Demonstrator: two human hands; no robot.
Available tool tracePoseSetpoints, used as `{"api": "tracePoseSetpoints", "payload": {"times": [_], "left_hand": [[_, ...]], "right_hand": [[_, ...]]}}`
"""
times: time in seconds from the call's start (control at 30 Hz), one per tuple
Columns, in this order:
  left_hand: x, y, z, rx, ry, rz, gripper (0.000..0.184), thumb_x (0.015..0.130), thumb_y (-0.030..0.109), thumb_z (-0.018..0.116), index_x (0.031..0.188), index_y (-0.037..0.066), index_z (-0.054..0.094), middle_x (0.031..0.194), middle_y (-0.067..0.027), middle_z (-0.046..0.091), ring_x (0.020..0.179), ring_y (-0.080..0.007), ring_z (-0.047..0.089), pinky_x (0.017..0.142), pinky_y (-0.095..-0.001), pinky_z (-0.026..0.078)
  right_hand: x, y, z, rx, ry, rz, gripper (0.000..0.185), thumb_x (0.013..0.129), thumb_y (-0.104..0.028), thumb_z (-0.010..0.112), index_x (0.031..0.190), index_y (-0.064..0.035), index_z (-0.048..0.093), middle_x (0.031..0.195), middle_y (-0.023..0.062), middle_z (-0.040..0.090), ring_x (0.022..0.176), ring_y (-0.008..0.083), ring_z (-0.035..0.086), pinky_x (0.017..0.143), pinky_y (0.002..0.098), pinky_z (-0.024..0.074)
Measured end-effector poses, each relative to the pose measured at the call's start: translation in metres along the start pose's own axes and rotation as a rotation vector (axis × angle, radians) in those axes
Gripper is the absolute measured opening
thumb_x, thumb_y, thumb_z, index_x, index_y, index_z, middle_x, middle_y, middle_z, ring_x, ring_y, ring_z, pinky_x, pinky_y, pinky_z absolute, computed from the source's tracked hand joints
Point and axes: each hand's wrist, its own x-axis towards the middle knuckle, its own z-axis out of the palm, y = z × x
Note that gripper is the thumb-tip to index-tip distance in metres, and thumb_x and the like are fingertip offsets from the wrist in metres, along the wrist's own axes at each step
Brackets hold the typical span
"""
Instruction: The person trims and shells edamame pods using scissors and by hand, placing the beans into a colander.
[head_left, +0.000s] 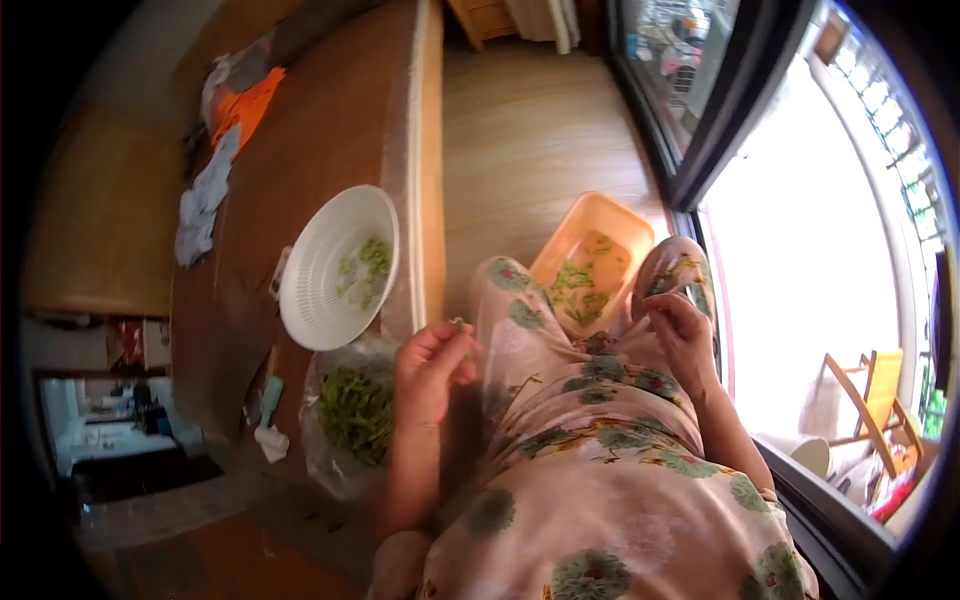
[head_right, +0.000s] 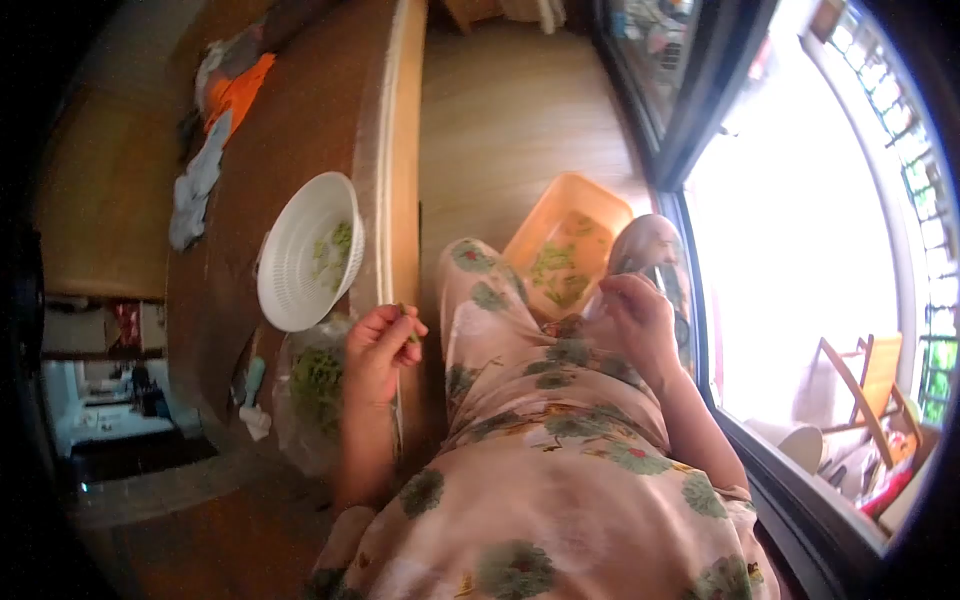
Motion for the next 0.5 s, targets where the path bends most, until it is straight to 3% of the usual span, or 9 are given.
{"api": "tracePoseSetpoints", "payload": {"times": [0.1,0.13,0.23,0.27,0.4,0.5], "left_hand": [[0.015,-0.027,0.031,-0.191,-0.176,-0.094,0.017,0.085,0.009,0.063,0.101,0.005,0.063,0.090,-0.0055,0.066,0.068,-0.0091,0.061,0.060,-0.0201,0.050],[0.018,-0.032,0.042,-0.193,-0.198,-0.118,0.018,0.085,0.009,0.063,0.102,0.004,0.063,0.090,-0.0056,0.066,0.068,-0.0099,0.061,0.061,-0.0210,0.051],[0.024,-0.036,0.064,-0.173,-0.242,-0.147,0.017,0.085,0.009,0.063,0.101,0.004,0.063,0.089,-0.0054,0.066,0.070,-0.0117,0.063,0.063,-0.0227,0.052],[0.025,-0.036,0.069,-0.161,-0.249,-0.149,0.016,0.086,0.010,0.063,0.100,0.003,0.064,0.089,-0.0052,0.066,0.071,-0.0122,0.063,0.064,-0.0231,0.052],[0.036,-0.047,0.065,-0.152,-0.255,-0.217,0.018,0.089,0.010,0.059,0.104,0.002,0.062,0.092,-0.0093,0.066,0.073,-0.0142,0.064,0.062,-0.0217,0.053],[0.034,-0.044,0.072,-0.172,-0.266,-0.216,0.015,0.087,0.014,0.062,0.098,0.004,0.065,0.090,-0.0086,0.067,0.070,-0.0128,0.064,0.063,-0.0233,0.052]], "right_hand": [[-0.016,0.005,-0.027,0.006,0.188,0.036,0.009,0.088,0.001,0.053,0.094,0.0017,0.060,0.086,0.0015,0.055,0.072,0.0084,0.052,0.067,0.0212,0.0442],[-0.022,0.013,-0.036,0.024,0.269,0.092,0.010,0.085,0.000,0.055,0.092,0.0009,0.062,0.087,0.0101,0.060,0.077,0.0188,0.058,0.070,0.0279,0.0458],[-0.039,0.027,-0.052,-0.108,0.329,0.187,0.009,0.085,-0.002,0.054,0.091,0.0005,0.061,0.086,0.0105,0.059,0.077,0.0197,0.058,0.070,0.0282,0.0456],[-0.045,0.034,-0.054,-0.200,0.321,0.125,0.009,0.087,0.001,0.054,0.093,0.0010,0.060,0.085,0.0030,0.055,0.073,0.0096,0.053,0.067,0.0222,0.0439],[-0.054,0.020,-0.043,-0.450,0.302,0.112,0.016,0.076,-0.004,0.064,0.092,-0.0017,0.062,0.086,0.0127,0.057,0.075,0.0252,0.059,0.069,0.0314,0.0472],[-0.053,0.020,-0.040,-0.524,0.311,0.124,0.019,0.073,-0.004,0.066,0.091,-0.0022,0.061,0.089,0.0145,0.057,0.078,0.0295,0.059,0.068,0.0350,0.0475]]}}
